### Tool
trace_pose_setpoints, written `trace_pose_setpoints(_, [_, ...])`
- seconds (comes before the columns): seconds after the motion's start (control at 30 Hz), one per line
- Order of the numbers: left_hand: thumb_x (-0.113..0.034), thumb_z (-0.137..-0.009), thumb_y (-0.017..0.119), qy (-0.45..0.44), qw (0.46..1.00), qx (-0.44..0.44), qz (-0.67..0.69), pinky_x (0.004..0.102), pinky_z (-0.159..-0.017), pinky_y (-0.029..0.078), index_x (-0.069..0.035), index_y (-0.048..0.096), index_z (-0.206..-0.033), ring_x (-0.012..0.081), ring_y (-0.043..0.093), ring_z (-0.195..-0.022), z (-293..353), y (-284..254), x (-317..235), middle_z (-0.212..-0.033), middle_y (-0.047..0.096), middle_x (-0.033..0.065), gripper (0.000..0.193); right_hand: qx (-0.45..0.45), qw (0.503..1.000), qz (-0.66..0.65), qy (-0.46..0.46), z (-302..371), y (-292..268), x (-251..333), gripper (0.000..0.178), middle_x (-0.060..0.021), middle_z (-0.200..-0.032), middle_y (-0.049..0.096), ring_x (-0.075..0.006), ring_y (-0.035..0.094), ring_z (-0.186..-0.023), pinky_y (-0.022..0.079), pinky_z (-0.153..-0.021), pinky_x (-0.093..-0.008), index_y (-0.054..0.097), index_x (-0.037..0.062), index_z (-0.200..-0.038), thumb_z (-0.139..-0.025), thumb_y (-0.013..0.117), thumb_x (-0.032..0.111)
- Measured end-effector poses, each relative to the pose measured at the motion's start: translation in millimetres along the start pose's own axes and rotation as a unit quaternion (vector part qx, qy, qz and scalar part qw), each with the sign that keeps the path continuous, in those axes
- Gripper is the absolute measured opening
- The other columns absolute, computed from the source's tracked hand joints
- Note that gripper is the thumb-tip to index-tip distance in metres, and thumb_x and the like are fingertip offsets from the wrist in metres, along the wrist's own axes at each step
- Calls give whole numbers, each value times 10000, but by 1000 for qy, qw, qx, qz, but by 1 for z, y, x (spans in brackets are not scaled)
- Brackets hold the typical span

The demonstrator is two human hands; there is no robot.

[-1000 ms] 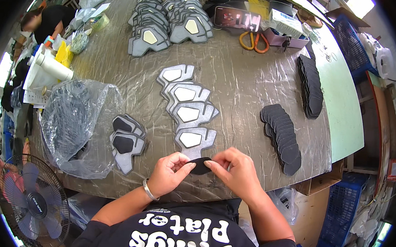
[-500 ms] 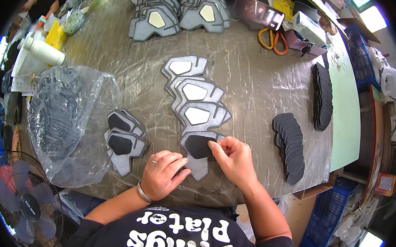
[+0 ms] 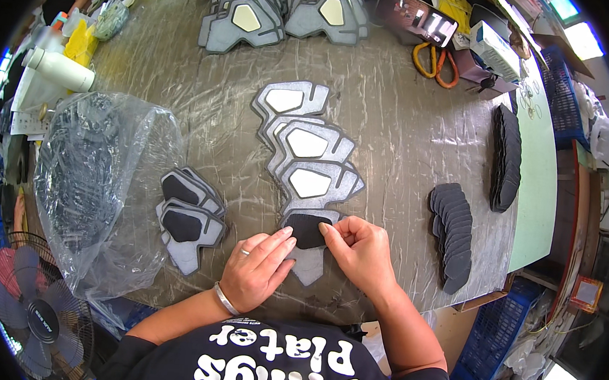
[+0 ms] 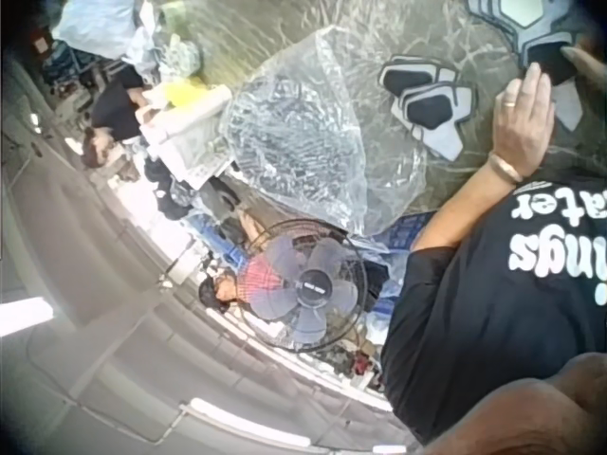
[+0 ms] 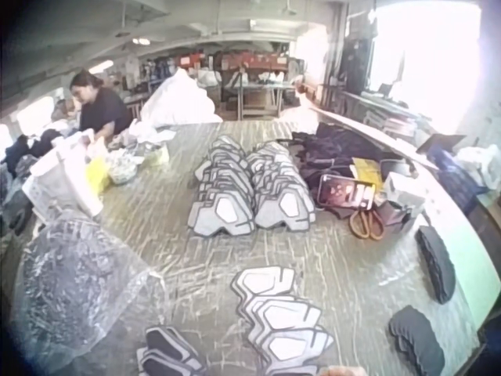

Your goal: The person packs stacked shoe panels into a plastic bag, aligns and sticks black fabric patches onto shaped base cutouts on the table, and stacks the assembled pieces.

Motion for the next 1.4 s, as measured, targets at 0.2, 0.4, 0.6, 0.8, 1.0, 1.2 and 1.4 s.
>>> trace_pose_setpoints(0.2, [-135, -798, 722, -12, 998, 33, -43, 337, -880, 445, -48, 620, -1267, 217, 531, -1051, -2, 8, 0, -1323, 588, 62, 488, -17, 998, 52, -27, 0, -1, 4, 240, -22, -572, 616, -27, 512, -522, 421, -481, -223, 660, -27, -730, -857, 752, 154])
trace_pose_setpoints(0.4, [-139, -784, 704, 8, 995, 46, -85, 338, -821, 430, -50, 600, -1294, 214, 506, -1001, -5, 15, -2, -1396, 540, 58, 528, -25, 994, 92, -57, -1, -1, 8, 231, -95, -589, 641, -102, 589, -493, 466, -494, -262, 659, -11, -719, -843, 753, 158])
trace_pose_setpoints(0.6, [-178, -809, 633, 43, 985, 62, -157, 315, -751, 419, -60, 621, -1216, 202, 502, -988, -15, 19, -7, -1404, 528, 39, 424, -43, 989, 105, -95, 0, -2, 11, 244, -104, -600, 644, -173, 621, -492, 477, -487, -297, 661, -1, -718, -833, 766, 187])
trace_pose_setpoints(0.8, [-167, -743, 651, 47, 982, 85, -164, 339, -776, 416, -40, 613, -1222, 220, 505, -986, -15, 23, -9, -1434, 510, 64, 496, -71, 943, 305, -114, 6, -7, 10, 212, -112, -684, 659, -240, 606, -540, 470, -507, -327, 684, 21, -793, -799, 793, 202])
trace_pose_setpoints(1.0, [-198, -765, 654, 25, 982, 80, -169, 343, -841, 405, -62, 590, -1282, 209, 493, -1034, -7, 24, -8, -1449, 492, 34, 538, 18, 859, 383, -340, 43, 35, 28, 554, -97, -1450, 479, -248, 441, -1354, 309, -1115, -478, 518, 80, -1375, -881, 650, 291])
trace_pose_setpoints(1.2, [-287, -851, 652, -6, 976, 115, -187, 366, -921, 374, -115, 554, -1372, 219, 458, -1144, 0, 15, -5, -1484, 455, 25, 557, 84, 846, 430, -303, 45, 30, 8, 672, -52, -1544, 366, -244, 322, -1433, 203, -1170, -520, 432, 144, -1458, -897, 605, 470])
trace_pose_setpoints(1.4, [-307, -860, 645, -6, 971, 142, -192, 392, -971, 364, -138, 555, -1376, 254, 432, -1252, 4, 15, -7, -1488, 453, 57, 550, 88, 831, 462, -297, 53, 26, -3, 674, -38, -1555, 351, -284, 293, -1444, 187, -1169, -546, 445, 200, -1457, -894, 584, 544])
Point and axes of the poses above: each hand's wrist, its own z-axis away from the middle knuckle, its own y-axis out of the palm, x = y × z, the point moved 7 cm from there along -z, towards the middle knuckle
